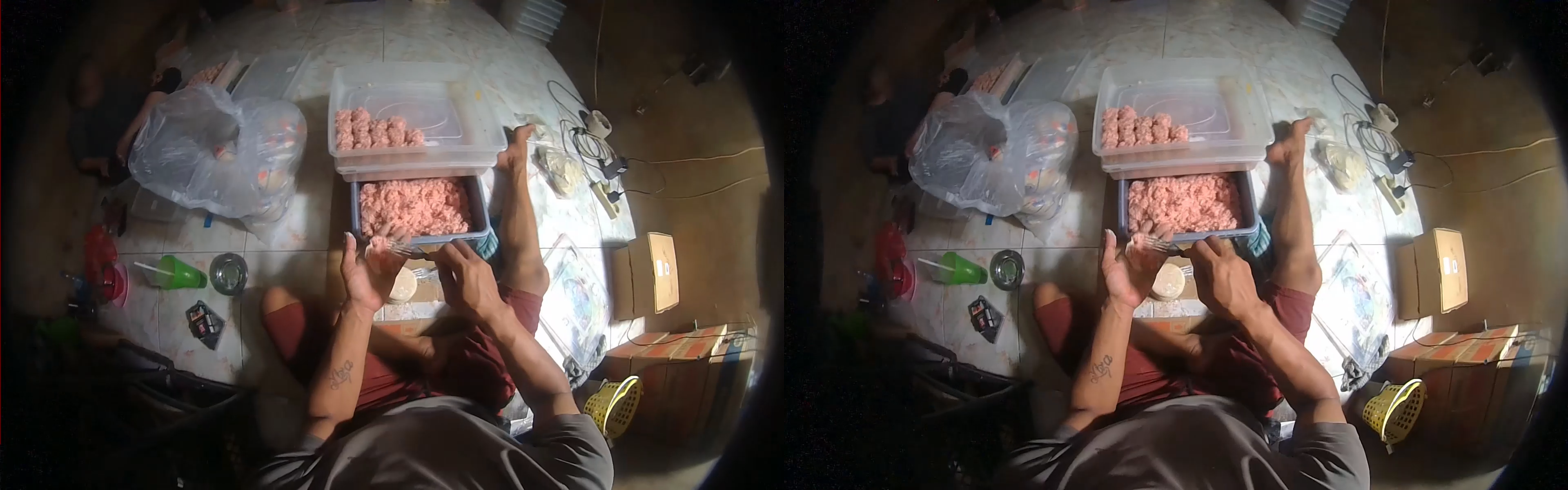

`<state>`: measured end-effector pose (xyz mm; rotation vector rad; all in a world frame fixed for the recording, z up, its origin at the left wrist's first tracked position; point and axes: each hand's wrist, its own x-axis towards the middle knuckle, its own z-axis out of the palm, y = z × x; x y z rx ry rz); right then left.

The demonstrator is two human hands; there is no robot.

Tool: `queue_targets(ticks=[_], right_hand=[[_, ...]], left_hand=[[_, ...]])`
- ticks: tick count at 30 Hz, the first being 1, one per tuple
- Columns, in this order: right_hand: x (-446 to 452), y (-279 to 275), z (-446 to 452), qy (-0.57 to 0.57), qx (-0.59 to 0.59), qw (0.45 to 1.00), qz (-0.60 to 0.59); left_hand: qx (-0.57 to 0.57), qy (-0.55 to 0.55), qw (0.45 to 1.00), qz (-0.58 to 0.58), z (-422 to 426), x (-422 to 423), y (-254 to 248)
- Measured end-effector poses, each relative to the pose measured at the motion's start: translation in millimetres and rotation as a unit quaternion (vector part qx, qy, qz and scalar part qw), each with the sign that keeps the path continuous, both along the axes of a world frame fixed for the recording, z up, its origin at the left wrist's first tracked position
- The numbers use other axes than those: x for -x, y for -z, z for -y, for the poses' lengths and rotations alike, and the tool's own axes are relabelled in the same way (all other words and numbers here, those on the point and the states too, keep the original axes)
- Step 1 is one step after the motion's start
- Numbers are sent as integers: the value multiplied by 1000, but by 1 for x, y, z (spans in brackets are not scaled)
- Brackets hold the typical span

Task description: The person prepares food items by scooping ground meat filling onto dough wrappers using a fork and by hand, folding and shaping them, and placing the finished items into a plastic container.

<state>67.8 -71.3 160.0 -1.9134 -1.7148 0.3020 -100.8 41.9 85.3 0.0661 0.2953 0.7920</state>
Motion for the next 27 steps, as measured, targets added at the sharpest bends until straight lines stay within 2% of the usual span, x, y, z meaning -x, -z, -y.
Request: queue_targets(ticks=[1,2,4,5,6,7,8,10,12,13,15,16,19,20,21,22,24,25,26,27], right_hand=[[-2,-2,2,-48,-12,999,-4],[-5,-2,3,-91,-26,995,-7],[-10,1,6,-82,-54,995,19],[-13,-9,7,-63,-81,994,31],[-13,-15,8,-46,-107,992,42],[-14,-15,10,-26,-111,993,-8],[-11,-16,10,-25,-113,993,-9],[-1,-18,11,23,-115,987,-107],[9,-15,12,33,-121,983,-132],[14,-13,15,41,-125,979,-157],[18,33,18,23,-57,993,-100],[20,55,19,0,-5,997,-82],[30,13,24,12,-3,996,-89],[32,10,26,24,-5,994,-104],[35,15,23,12,-67,990,-120],[37,24,24,17,-67,991,-118],[40,31,24,-40,7,993,-114],[34,28,26,-46,57,994,-81],[31,21,24,-53,58,994,-80],[32,17,25,-56,26,995,-82]], left_hand=[[-54,-10,998,32,-1,1,0],[-51,-9,998,29,0,4,-7],[-82,-22,989,119,2,5,-34],[-58,-13,996,63,-1,4,-38],[-59,-14,996,65,-3,6,-31],[-59,31,997,31,-3,9,-17],[-61,78,995,-4,-4,10,-11],[-43,66,996,-42,1,8,2],[-55,25,993,104,1,5,4],[-52,25,993,104,5,2,6],[-41,2,999,12,20,-8,-17],[-71,-8,996,57,21,-12,-6],[-24,-41,996,81,15,-6,3],[-11,-50,998,33,16,-4,3],[2,-57,998,-12,17,-4,2],[3,-53,999,-11,16,-5,9],[-16,-39,998,36,11,-9,9],[69,-101,991,-47,11,-11,8],[69,-108,991,-47,8,-8,8],[64,-48,997,-8,9,0,9]])
